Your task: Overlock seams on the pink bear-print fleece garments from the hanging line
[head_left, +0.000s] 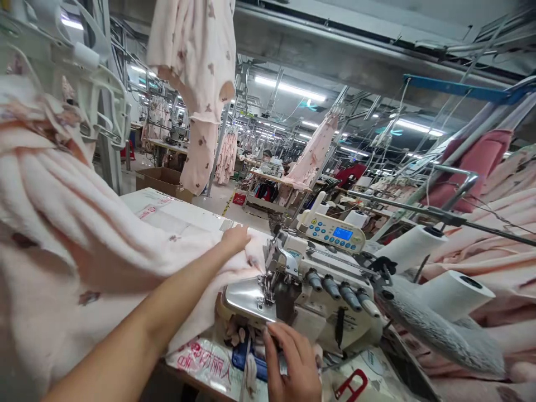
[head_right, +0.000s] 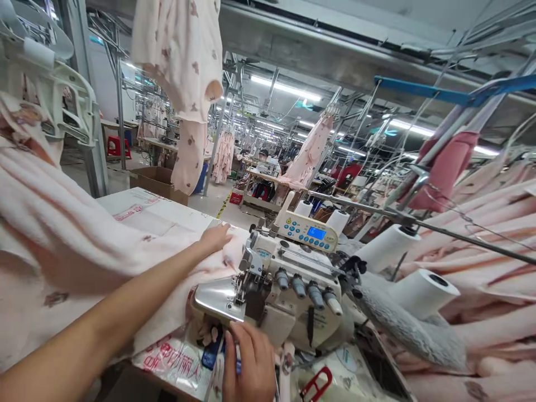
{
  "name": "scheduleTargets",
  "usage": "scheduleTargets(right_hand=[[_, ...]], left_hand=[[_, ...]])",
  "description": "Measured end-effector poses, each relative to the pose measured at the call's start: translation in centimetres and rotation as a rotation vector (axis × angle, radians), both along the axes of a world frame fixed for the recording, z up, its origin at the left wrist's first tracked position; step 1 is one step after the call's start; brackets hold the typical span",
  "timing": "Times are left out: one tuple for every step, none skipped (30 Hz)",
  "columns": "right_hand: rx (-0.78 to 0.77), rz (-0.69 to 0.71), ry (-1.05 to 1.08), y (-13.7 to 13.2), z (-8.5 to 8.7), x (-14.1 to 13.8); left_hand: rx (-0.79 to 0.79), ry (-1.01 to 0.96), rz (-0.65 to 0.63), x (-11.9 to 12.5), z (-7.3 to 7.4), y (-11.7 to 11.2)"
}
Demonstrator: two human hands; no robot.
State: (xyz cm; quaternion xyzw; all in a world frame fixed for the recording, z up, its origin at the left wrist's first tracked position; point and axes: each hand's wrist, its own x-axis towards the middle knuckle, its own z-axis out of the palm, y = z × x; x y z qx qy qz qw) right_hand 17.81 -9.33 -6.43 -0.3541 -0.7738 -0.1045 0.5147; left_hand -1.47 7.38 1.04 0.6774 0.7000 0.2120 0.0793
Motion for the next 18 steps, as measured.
scheduleTargets(right_hand=[[-0.03,0.034,0.011,-0.2,-0.3,-0.1],[-0.061,0.066,0.031,-0.4,-0.7,-0.2],[-0.095,0.094,0.056,-0.5,-1.1,-0.3],[-0.134,0.115,0.089,-0.6,-1.4,-0.5],[-0.181,0.133,0.131,-0.7,-1.8,-0.7],[-0.242,0.145,0.182,-0.8,-2.1,-1.0],[-0.324,0.151,0.239,-0.9,-2.4,-1.5],[-0.426,0.159,0.301,-0.9,-2.5,-2.0],[-0.547,0.174,0.366,-0.8,-2.6,-2.5],[-0.681,0.201,0.438,-0.7,-2.6,-3.0],[-0.816,0.238,0.514,-0.5,-2.5,-3.4],[-0.937,0.282,0.593,-0.2,-2.5,-3.6],[-1.037,0.329,0.67,0.1,-2.5,-3.6],[-1.1,0.362,0.744,0.5,-2.6,-3.3],[-1.122,0.369,0.802,0.8,-2.8,-2.7],[-1.089,0.343,0.819,1.0,-3.1,-1.8],[-1.019,0.297,0.805,1.1,-3.5,-0.8],[-0.931,0.238,0.771,1.1,-3.9,0.3]], left_hand=[[-0.019,-0.008,0.007,-0.8,-0.1,-0.6],[-0.031,-0.015,0.005,-1.8,-0.4,-1.4],[-0.036,-0.02,-0.003,-2.8,-0.7,-2.6],[-0.037,-0.022,-0.012,-3.8,-1.2,-4.1],[-0.036,-0.021,-0.023,-4.8,-1.6,-5.8],[-0.038,-0.016,-0.028,-5.5,-2.1,-7.7],[-0.047,-0.008,-0.03,-6.0,-2.4,-9.7],[-0.068,0.0,-0.041,-6.2,-2.7,-11.7],[-0.095,0.01,-0.076,-6.1,-2.7,-13.6],[-0.13,0.026,-0.136,-5.5,-2.7,-15.3],[-0.163,0.046,-0.218,-4.7,-2.5,-16.7],[-0.182,0.082,-0.327,-3.5,-2.2,-17.9],[-0.192,0.13,-0.422,-2.2,-1.8,-18.6],[-0.178,0.182,-0.506,-0.8,-1.4,-19.0],[-0.158,0.236,-0.57,0.7,-1.1,-19.1],[-0.137,0.278,-0.611,2.0,-0.8,-18.9],[-0.122,0.31,-0.643,3.1,-0.6,-18.6],[-0.119,0.335,-0.662,3.9,-0.5,-18.1]])
